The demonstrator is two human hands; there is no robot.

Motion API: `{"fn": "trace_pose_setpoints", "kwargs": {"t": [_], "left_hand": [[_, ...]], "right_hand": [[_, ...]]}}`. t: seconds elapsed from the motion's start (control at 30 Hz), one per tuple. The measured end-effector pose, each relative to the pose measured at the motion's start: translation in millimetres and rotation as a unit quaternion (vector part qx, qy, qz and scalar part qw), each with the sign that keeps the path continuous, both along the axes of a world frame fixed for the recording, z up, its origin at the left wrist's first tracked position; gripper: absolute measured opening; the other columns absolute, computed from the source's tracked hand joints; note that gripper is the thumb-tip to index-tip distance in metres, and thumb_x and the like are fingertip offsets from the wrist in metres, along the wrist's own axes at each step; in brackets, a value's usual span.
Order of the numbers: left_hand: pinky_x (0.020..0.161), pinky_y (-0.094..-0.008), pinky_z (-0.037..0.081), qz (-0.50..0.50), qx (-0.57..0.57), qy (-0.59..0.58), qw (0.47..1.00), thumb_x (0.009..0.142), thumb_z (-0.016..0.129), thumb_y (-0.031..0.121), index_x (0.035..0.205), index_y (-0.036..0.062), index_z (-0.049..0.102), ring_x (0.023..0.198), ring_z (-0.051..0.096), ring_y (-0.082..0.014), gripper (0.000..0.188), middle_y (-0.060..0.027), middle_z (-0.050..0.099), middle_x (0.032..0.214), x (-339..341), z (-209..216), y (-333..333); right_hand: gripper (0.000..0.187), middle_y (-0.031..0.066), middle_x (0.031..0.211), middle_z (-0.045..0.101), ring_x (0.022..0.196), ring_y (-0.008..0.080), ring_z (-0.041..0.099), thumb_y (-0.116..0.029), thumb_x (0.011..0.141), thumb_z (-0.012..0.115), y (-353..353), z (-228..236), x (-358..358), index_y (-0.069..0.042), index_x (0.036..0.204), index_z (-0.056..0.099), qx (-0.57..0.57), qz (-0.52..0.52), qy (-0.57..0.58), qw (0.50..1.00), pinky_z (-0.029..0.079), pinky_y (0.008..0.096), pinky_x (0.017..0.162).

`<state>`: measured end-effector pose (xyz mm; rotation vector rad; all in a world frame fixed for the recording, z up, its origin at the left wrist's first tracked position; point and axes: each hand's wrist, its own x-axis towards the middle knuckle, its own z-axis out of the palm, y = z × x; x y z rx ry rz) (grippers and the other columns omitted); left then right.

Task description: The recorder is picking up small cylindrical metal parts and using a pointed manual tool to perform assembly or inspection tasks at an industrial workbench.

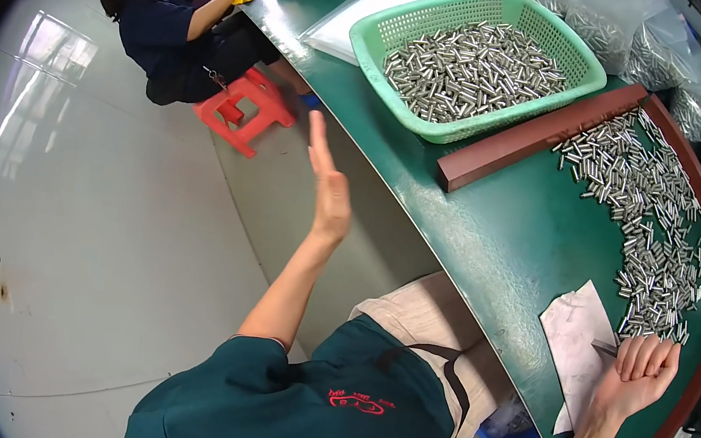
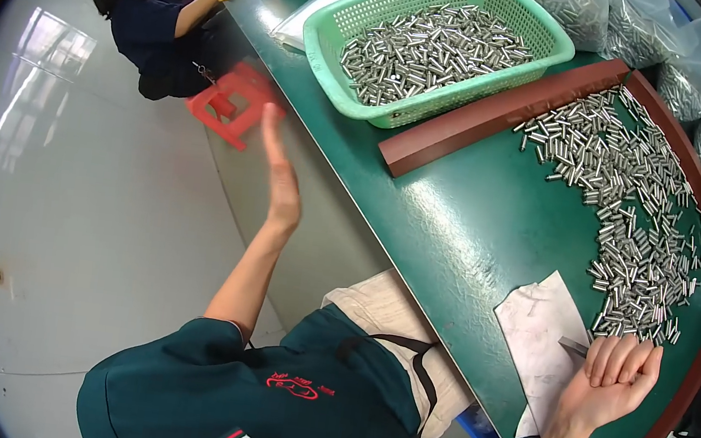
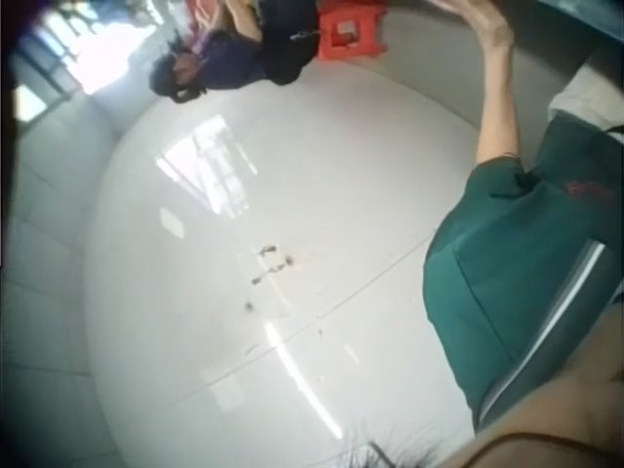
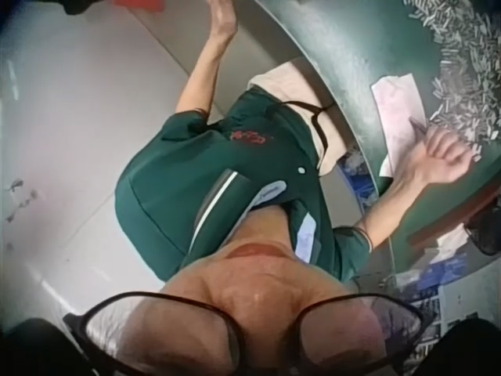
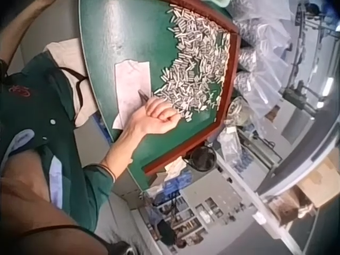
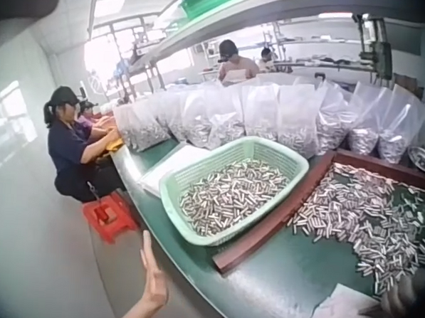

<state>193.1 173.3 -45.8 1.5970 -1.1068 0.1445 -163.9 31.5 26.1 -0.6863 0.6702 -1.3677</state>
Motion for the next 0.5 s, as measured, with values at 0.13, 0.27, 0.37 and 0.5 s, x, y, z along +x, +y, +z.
{"fn": "trace_pose_setpoints", "kwargs": {"t": [0.13,0.27,0.37,0.5], "left_hand": [[0.105,-0.0407,0.006,-0.187,-0.206,0.352,0.894,0.084,0.026,0.057,0.133,0.0053,0.015,0.127,0.019,-0.0278,0.072,-0.0127,0.013,0.14,-25.8,42.5,7.6],[0.105,-0.0417,0.008,-0.355,-0.239,0.676,0.6,0.083,0.031,0.055,0.133,0.0081,0.018,0.129,0.014,-0.0252,0.07,-0.0114,0.009,0.141,-75.3,78.4,-1.7],[0.105,-0.0413,0.005,-0.407,-0.182,0.727,0.522,0.082,0.03,0.056,0.135,0.0102,0.013,0.131,0.005,-0.0237,0.072,-0.0108,0.002,0.142,-100.5,75.9,-23.5],[0.104,-0.0367,0.004,-0.551,-0.057,0.602,0.576,0.079,0.024,0.066,0.136,0.012,0.007,0.13,0.002,-0.0298,0.081,-0.0105,-0.002,0.142,-148.6,72.6,-56.6]], "right_hand": [[0.04,-0.0031,0.043,0.022,0.034,0.0061,0.015,-0.023,0.092,0.03,1.2,-0.3,-6.3,-0.014,0.053,0.026,0.001,-0.012,0.007,1.0,0.015,0.0205,0.035],[0.041,-0.0023,0.044,0.023,0.036,0.0067,0.016,-0.022,0.092,0.027,6.2,2.6,-15.8,-0.013,0.052,0.026,-0.09,0.043,-0.005,0.995,0.016,0.0219,0.036],[0.033,-0.0019,0.046,0.023,0.04,0.0092,0.018,-0.015,0.082,0.037,5.9,-1.7,-18.3,-0.01,0.05,0.027,-0.245,0.05,0.095,0.963,0.014,0.0255,0.04],[0.017,0.004,0.045,0.042,0.035,0.0115,0.039,0.001,0.064,0.061,8.2,13.3,-6.3,-0.002,0.056,0.047,-0.363,0.038,0.537,0.76,0.029,0.0244,0.036]]}}
